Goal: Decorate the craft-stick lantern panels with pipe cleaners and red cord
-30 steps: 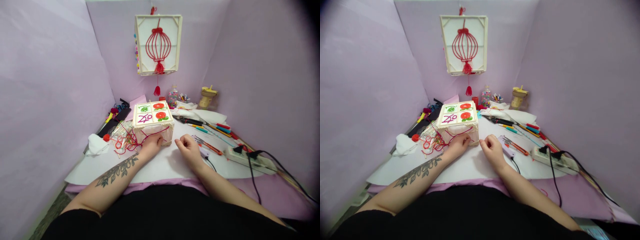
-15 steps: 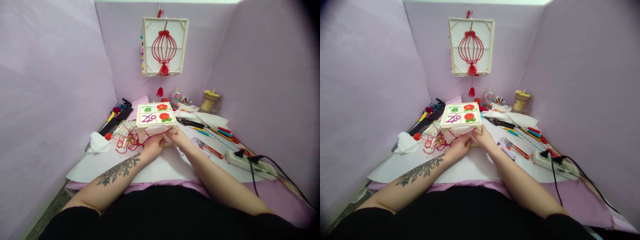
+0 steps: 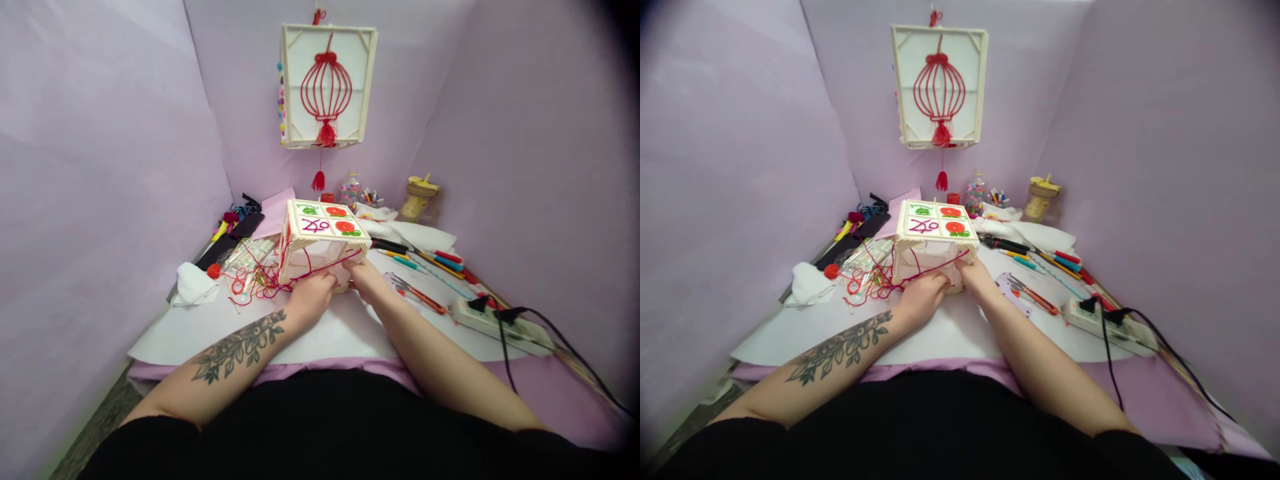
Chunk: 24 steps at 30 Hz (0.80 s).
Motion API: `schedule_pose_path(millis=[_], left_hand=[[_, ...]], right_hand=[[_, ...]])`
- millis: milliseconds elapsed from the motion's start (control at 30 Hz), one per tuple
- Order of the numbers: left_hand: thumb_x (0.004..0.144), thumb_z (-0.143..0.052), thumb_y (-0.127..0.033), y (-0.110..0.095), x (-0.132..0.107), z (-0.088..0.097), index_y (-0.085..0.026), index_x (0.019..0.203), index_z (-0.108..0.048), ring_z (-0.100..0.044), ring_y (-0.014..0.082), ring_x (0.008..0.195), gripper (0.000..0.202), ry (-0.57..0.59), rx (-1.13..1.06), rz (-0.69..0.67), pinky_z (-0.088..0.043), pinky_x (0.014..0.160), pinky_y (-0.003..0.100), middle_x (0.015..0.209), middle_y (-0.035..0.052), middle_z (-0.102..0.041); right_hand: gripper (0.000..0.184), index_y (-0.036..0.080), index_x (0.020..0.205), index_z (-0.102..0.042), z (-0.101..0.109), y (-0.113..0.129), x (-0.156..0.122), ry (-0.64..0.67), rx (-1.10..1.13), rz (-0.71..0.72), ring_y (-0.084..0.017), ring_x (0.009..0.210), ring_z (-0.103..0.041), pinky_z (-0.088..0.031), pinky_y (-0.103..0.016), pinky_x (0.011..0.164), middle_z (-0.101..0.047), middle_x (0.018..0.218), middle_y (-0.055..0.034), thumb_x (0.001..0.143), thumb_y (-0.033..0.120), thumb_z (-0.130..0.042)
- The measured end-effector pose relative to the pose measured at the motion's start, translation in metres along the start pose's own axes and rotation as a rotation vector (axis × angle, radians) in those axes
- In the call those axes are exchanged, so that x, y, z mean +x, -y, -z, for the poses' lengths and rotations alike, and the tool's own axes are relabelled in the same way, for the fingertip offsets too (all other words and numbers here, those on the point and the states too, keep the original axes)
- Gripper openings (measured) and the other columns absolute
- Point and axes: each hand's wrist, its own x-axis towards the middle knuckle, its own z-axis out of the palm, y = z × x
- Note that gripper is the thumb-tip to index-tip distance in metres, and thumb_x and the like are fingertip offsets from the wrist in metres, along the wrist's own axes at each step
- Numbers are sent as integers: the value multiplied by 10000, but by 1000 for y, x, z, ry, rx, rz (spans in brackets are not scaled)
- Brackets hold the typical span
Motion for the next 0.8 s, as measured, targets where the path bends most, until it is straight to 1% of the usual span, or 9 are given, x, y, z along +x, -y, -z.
schedule_pose_path(millis=[100, 200, 333, 433, 500, 567, 633, 733, 800], left_hand=[[943, -424, -216, -5, -2, 0, -174, 996, -634, -623, 218, 930, 221, 11, 24, -55, -482, 840, 325, 1008, 81, -666], [947, -417, -208, -8, -3, 1, -174, 1012, -627, -615, 218, 951, 223, 5, 47, -88, -481, 860, 330, 1019, 80, -666], [947, -418, -201, -7, -3, 3, -172, 1013, -621, -620, 213, 908, 216, -34, 99, -121, -497, 813, 325, 1006, 79, -666], [950, -418, -198, -5, -3, 7, -165, 999, -621, -626, 210, 896, 211, -99, 135, -178, -503, 806, 328, 988, 77, -669], [947, -425, -181, -3, -4, 10, -158, 992, -620, -633, 207, 905, 202, -179, 159, -241, -508, 806, 329, 985, 75, -674], [935, -441, -159, -1, -7, 13, -153, 1008, -618, -640, 207, 920, 191, -293, 185, -317, -514, 795, 327, 1001, 74, -681], [923, -458, -146, 0, -10, 17, -150, 1062, -608, -648, 202, 943, 204, -424, 203, -392, -518, 797, 321, 1040, 79, -686], [917, -473, -140, -1, -16, 23, -165, 1143, -581, -660, 180, 969, 251, -578, 212, -489, -517, 827, 304, 1076, 83, -694], [908, -509, -145, -2, -19, 28, -181, 1154, -575, -667, 168, 963, 258, -661, 227, -545, -515, 826, 291, 1069, 73, -706]], right_hand=[[252, 206, 949, -627, 0, 3, -1, 4, 114, -170, -247, 701, -679, -564, -365, 549, -720, 820, -76, 730, 256, -511], [269, 205, 951, -609, -2, 4, -2, -5, 210, -250, -251, 694, -683, -551, -345, 512, -725, 827, -76, 710, 241, -497], [316, 185, 998, -589, -5, 6, -4, -21, 318, -293, -267, 711, -688, -565, -374, 556, -728, 838, -91, 699, 255, -515], [378, 174, 1063, -568, -8, 10, -6, -21, 376, -287, -275, 782, -696, -576, -399, 629, -728, 902, -105, 701, 270, -525], [416, 171, 1101, -550, -10, 13, -8, -12, 417, -271, -282, 845, -695, -577, -402, 653, -721, 966, -116, 705, 296, -532], [459, 176, 1139, -529, -10, 18, -11, 1, 467, -234, -287, 902, -688, -576, -396, 656, -705, 1046, -122, 712, 343, -542], [518, 188, 1188, -502, -11, 25, -15, 4, 515, -184, -289, 943, -680, -576, -387, 654, -675, 1139, -122, 713, 388, -558], [601, 204, 1268, -455, -12, 38, -23, -42, 558, -98, -289, 1004, -662, -577, -382, 666, -619, 1255, -117, 712, 407, -564], [617, 219, 1306, -431, -14, 48, -28, -82, 552, -32, -283, 1053, -645, -578, -378, 691, -593, 1297, -104, 726, 396, -543]])
